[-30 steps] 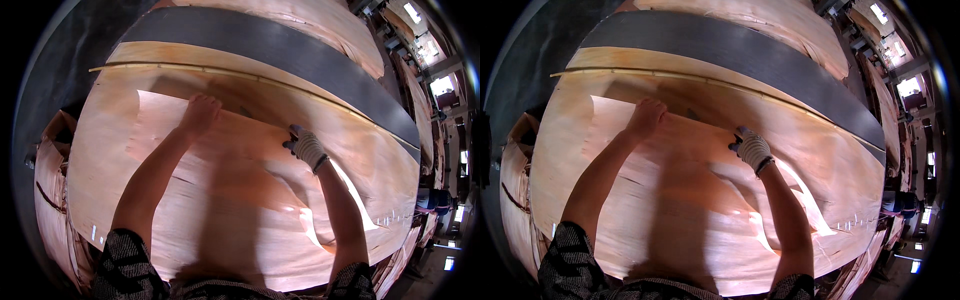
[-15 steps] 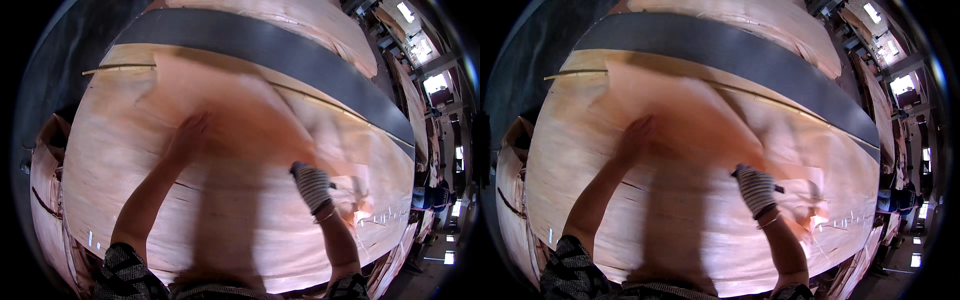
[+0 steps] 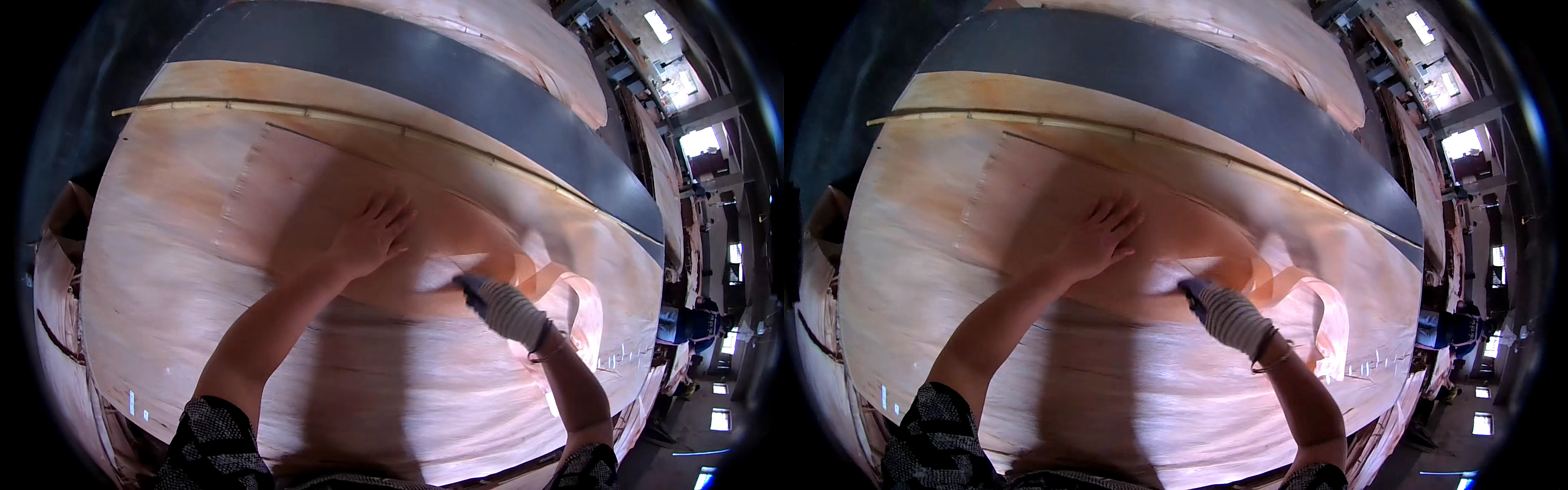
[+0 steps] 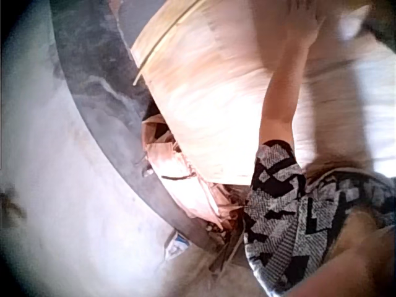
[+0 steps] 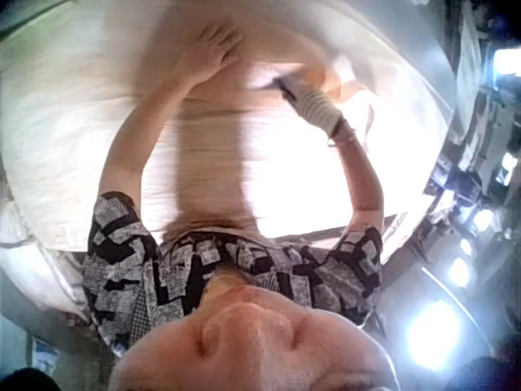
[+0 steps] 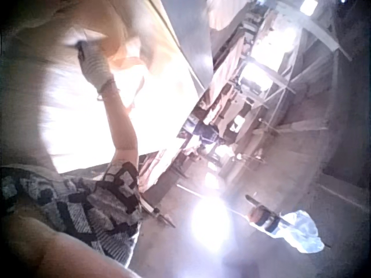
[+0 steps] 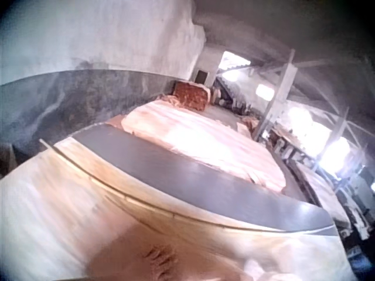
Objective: The person applies adhesive tape to cracks in wood veneer panels, using a small hand-held tool to press the tape down and smooth it across the surface.
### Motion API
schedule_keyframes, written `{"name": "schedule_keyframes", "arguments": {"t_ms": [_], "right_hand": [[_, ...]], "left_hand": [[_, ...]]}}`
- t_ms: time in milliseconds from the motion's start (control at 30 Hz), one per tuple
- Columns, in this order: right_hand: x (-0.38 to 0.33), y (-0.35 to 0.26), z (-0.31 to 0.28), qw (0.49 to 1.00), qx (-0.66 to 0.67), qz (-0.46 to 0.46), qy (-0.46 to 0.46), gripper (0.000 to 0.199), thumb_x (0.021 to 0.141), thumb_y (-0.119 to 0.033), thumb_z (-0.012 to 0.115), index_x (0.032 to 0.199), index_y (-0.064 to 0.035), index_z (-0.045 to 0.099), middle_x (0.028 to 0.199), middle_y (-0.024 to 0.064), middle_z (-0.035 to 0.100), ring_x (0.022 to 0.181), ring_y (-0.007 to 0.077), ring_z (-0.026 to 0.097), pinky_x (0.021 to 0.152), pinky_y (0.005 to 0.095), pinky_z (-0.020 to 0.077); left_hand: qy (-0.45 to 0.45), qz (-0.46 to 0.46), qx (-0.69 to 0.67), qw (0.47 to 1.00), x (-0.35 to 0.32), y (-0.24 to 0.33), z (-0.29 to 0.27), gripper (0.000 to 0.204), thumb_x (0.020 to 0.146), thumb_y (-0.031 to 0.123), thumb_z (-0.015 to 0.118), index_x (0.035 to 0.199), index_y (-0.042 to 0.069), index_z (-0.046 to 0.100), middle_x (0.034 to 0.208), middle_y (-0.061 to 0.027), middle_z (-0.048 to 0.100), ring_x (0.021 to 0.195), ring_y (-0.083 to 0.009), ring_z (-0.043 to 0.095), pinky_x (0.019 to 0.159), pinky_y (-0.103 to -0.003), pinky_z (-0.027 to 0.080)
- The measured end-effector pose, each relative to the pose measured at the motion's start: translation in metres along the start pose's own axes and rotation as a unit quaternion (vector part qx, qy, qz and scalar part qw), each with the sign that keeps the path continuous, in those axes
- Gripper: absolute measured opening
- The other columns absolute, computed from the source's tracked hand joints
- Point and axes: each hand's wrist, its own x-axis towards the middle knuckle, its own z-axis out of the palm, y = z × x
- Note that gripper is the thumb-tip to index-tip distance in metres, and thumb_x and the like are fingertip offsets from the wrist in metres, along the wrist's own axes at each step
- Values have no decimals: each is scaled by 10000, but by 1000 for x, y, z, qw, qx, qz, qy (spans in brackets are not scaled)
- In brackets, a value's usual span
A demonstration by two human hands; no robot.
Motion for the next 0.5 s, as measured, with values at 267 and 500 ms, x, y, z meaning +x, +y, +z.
{"name": "schedule_keyframes", "arguments": {"t_ms": [267,500], "right_hand": [[89,52,48,997,-15,47,61,117,869,-152,467,875,-44,512,700,142,609,542,287,581,486,416,451],[239,-43,74,987,-120,101,-38,201,880,-174,375,975,-40,491,810,197,631,779,370,621,594,481,471]], "left_hand": [[149,-264,142,942,-17,-114,-9,437,898,184,368,1316,59,352,1365,-110,359,1270,-252,322,1061,-385,220],[157,-281,62,945,-18,-117,-16,461,869,138,384,1324,73,343,1370,-84,360,1286,-238,303,1071,-373,213]]}}
